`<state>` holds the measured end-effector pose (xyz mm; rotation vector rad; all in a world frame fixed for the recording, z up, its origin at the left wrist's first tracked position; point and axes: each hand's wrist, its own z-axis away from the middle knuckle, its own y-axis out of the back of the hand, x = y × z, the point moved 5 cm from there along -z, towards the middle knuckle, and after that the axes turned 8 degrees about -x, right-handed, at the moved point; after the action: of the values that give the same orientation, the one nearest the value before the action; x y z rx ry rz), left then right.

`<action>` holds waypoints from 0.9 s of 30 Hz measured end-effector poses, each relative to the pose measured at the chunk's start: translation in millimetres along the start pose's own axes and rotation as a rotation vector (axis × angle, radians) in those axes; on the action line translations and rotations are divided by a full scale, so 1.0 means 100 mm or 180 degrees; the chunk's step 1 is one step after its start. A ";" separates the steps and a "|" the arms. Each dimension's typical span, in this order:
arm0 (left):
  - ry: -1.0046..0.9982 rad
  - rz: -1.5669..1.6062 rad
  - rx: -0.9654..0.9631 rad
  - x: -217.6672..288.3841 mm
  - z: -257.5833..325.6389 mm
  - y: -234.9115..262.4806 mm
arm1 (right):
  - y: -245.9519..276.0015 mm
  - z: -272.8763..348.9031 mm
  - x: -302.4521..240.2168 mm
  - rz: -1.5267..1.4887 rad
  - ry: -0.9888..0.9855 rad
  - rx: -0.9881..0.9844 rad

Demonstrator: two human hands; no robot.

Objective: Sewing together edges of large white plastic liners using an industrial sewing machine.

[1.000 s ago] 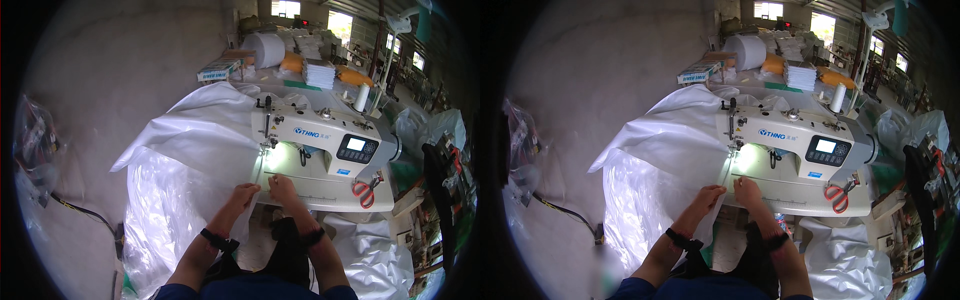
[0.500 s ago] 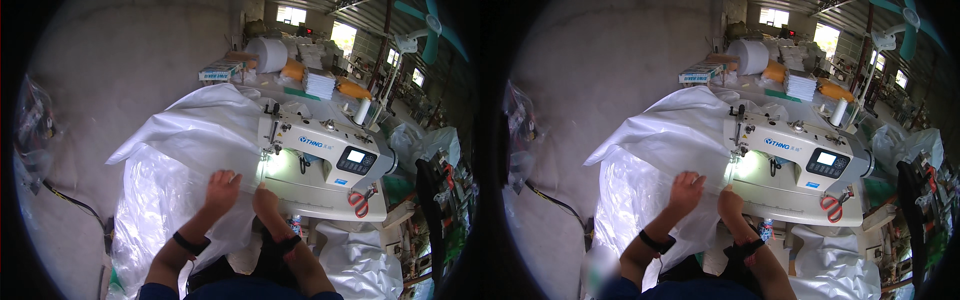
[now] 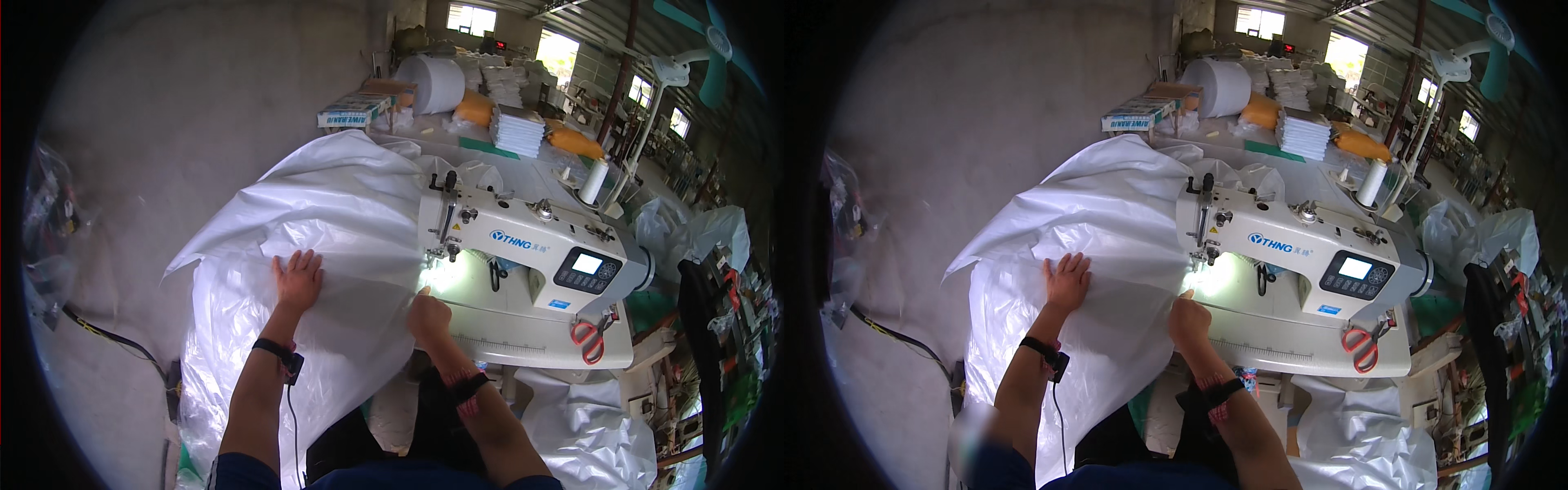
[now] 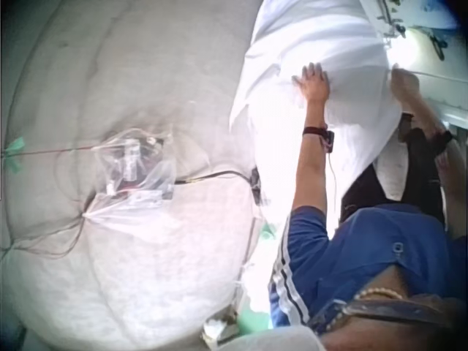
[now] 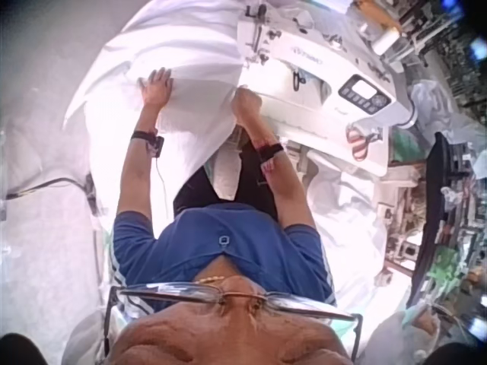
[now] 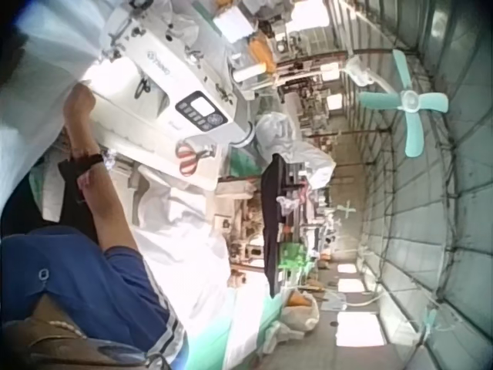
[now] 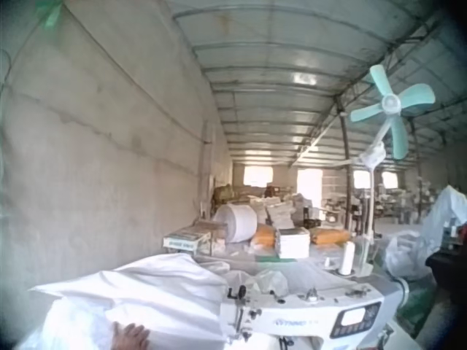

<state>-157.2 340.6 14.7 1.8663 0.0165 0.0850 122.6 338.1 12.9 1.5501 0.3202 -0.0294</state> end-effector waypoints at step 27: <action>-0.0105 -0.1086 0.0714 -0.60 -0.48 0.19 | -0.05 -0.43 0.12 0.0137 0.0029 0.0082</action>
<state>-221.0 377.2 44.0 2.0614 0.3325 -0.1906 125.4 382.4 5.9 1.5828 0.2945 0.0072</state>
